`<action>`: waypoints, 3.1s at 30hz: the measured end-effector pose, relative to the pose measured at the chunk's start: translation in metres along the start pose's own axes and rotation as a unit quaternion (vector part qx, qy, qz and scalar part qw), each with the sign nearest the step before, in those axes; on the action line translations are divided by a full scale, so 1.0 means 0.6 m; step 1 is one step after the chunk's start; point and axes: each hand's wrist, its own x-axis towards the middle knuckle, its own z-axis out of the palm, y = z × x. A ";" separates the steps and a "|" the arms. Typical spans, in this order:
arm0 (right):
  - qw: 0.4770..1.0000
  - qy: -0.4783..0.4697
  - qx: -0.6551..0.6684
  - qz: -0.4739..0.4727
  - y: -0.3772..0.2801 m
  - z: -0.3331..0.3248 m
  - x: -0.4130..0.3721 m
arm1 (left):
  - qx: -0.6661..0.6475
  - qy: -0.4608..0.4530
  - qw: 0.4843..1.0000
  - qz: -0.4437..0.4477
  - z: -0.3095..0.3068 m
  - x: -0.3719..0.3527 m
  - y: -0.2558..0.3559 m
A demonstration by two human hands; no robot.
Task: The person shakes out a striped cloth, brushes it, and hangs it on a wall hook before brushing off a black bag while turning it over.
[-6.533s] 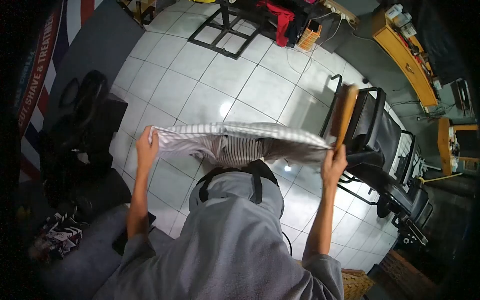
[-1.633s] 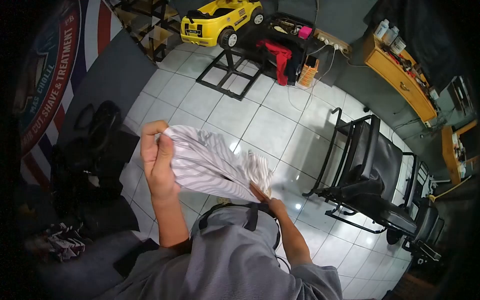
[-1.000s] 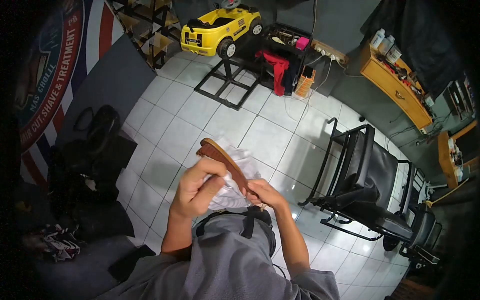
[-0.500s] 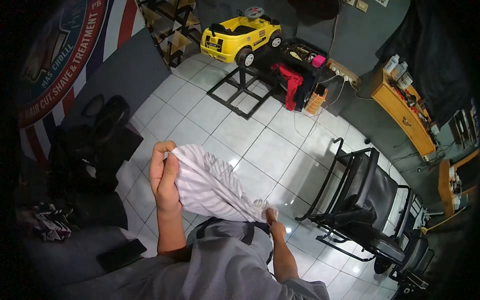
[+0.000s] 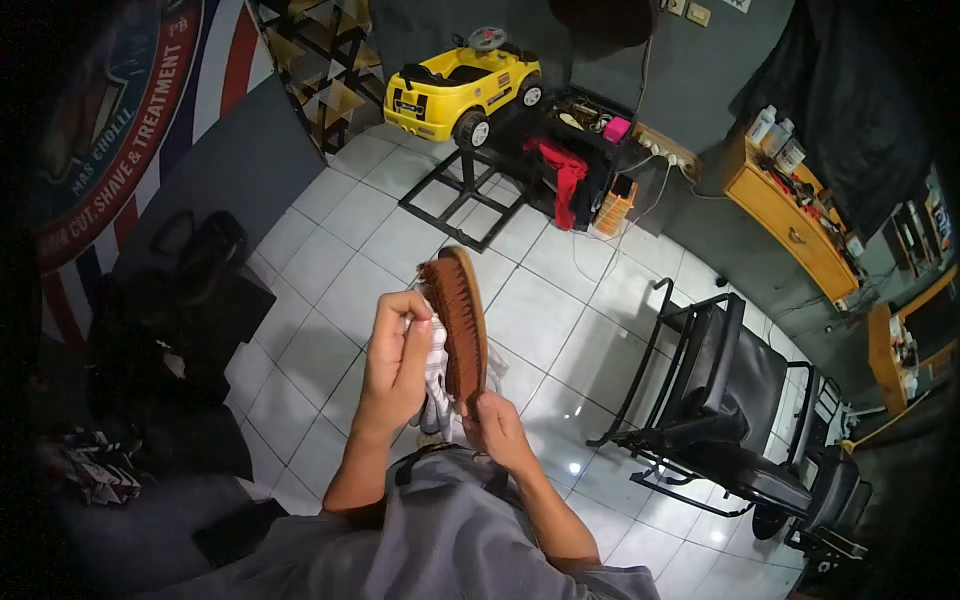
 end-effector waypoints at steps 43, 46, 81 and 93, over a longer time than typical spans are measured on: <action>0.773 0.041 -0.559 0.297 0.540 -0.300 -0.129 | 0.034 0.101 0.989 -0.105 -0.101 -0.007 0.030; 0.839 0.202 -0.458 0.213 0.298 -0.168 -0.050 | 0.085 0.024 0.987 -0.135 -0.088 -0.016 0.017; 0.797 0.350 -0.463 -0.166 0.029 -0.091 0.092 | 0.084 -0.174 0.944 -0.267 -0.006 -0.057 -0.120; 0.967 0.213 0.055 -0.128 -0.018 -0.012 0.006 | -0.027 -0.079 0.943 -0.321 0.022 -0.022 -0.134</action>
